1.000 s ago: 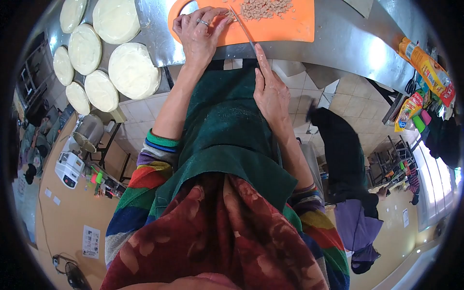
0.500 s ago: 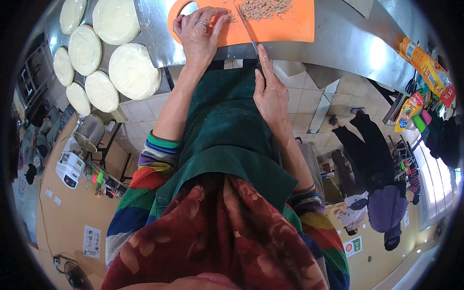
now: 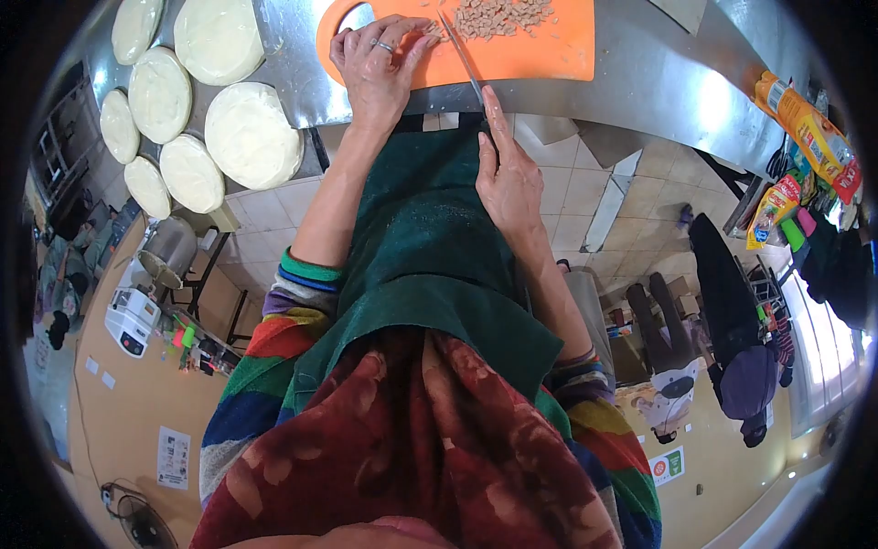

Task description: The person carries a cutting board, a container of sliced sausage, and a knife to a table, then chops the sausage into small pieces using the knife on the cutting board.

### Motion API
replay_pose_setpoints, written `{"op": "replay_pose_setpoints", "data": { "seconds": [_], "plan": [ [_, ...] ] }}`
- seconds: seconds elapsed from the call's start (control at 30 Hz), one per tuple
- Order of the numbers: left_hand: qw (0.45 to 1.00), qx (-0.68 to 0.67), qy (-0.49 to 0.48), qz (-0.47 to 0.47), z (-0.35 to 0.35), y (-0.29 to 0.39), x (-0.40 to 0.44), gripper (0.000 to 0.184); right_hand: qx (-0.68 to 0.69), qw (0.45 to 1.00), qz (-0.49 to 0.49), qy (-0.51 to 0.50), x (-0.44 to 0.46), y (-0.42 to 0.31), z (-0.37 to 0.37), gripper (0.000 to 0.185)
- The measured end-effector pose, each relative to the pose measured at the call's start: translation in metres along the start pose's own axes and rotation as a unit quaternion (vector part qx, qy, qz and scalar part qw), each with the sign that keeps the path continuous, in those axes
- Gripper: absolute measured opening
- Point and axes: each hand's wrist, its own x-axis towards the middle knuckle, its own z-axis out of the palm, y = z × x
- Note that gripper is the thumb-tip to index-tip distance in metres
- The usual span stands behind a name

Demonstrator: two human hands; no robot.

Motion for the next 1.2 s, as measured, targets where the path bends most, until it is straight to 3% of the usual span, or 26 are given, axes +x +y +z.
{"op": "replay_pose_setpoints", "data": {
  "seconds": [0.17,1.07,1.2],
  "plan": [
    [1.000,0.007,0.008,0.007,0.002,-0.001,-0.002,0.023,-0.005,0.999,0.028,-0.035,-0.003,-0.005,-0.002,0.056],
    [0.999,0.019,0.038,0.015,0.005,0.002,-0.002,0.016,-0.016,1.000,-0.012,0.000,0.000,0.009,0.018,0.061],
    [0.999,0.014,0.042,0.015,0.005,0.004,-0.004,0.017,-0.037,0.996,0.059,-0.058,0.017,-0.002,0.003,0.060]
  ]
}}
